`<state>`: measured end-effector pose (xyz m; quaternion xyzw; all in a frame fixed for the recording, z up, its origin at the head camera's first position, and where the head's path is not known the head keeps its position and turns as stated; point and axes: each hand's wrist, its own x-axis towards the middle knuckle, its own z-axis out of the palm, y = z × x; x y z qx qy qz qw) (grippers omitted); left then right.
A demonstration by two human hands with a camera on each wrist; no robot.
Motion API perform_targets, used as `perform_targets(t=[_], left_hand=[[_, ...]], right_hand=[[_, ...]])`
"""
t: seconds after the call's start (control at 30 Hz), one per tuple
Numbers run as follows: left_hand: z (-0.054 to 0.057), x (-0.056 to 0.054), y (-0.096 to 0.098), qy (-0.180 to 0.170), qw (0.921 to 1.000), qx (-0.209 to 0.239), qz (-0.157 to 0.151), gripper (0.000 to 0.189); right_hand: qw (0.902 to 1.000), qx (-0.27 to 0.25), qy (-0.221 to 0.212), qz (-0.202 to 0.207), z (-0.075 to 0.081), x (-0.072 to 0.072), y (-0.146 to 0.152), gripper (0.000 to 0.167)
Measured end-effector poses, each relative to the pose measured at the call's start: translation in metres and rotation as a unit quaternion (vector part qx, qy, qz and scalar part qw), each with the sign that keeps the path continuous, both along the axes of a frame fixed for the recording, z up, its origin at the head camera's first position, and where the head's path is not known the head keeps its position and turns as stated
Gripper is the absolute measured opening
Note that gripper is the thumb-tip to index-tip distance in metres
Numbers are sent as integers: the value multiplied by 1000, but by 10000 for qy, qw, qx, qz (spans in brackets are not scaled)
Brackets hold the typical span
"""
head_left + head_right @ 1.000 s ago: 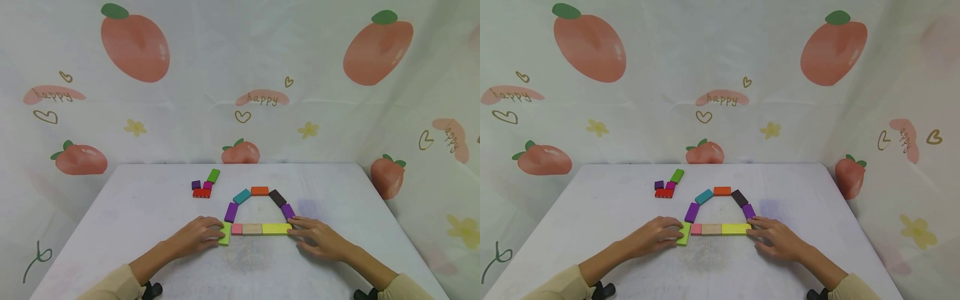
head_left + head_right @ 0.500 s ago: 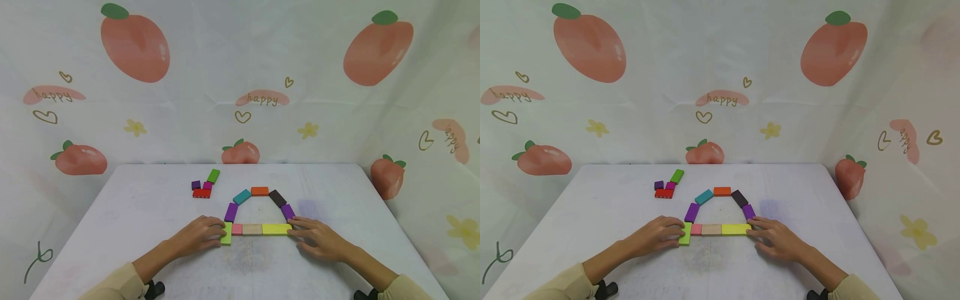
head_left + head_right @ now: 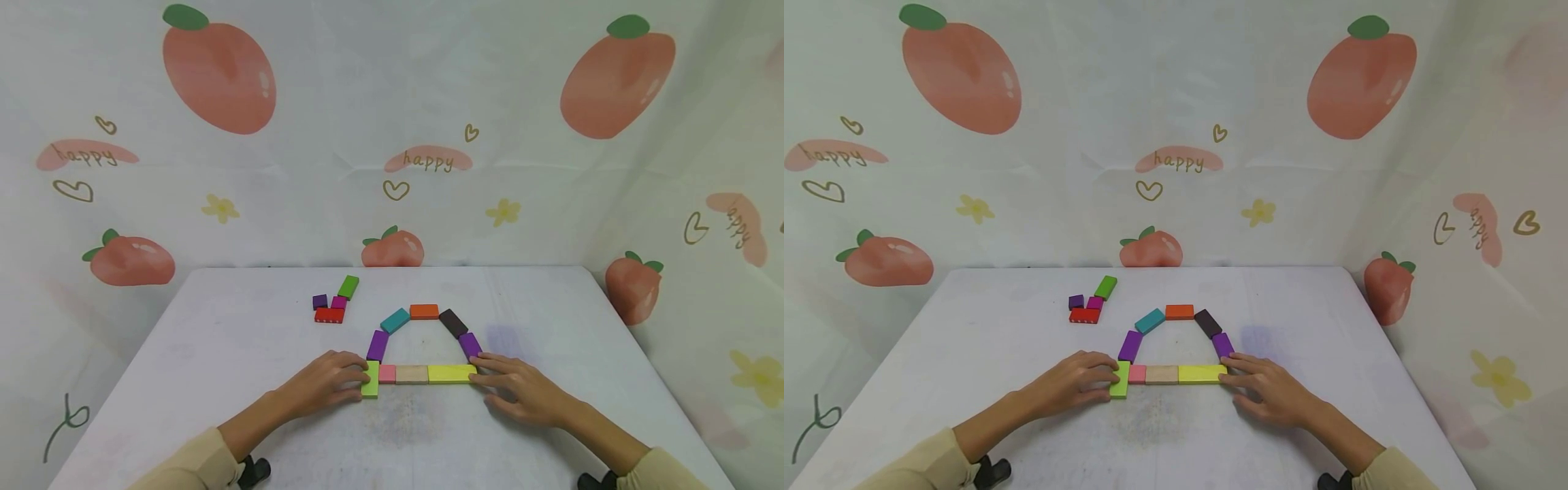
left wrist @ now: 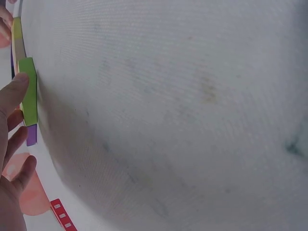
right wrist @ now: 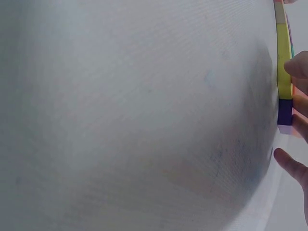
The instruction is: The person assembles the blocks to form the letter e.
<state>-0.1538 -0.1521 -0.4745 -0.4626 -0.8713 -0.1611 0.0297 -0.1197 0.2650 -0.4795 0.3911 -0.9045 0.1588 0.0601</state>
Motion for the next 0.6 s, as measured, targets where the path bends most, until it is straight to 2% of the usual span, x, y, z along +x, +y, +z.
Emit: perform_targets(t=[0.17,0.33,0.43,0.6], left_hand=[[0,0,0,-65,9999,79,64,34],[1,-2,0,-73,9992,193,356,43],[1,-4,0,-41,9987,-23,503,50],[2,-6,1,-301,9958,-494,706,53]], right_hand=[[10000,-20,26,19,0,0,0,39],[10000,-16,4,36,0,0,0,39],[10000,-20,15,59,-1,0,1,39],[9999,-57,77,112,-1,-1,1,40]])
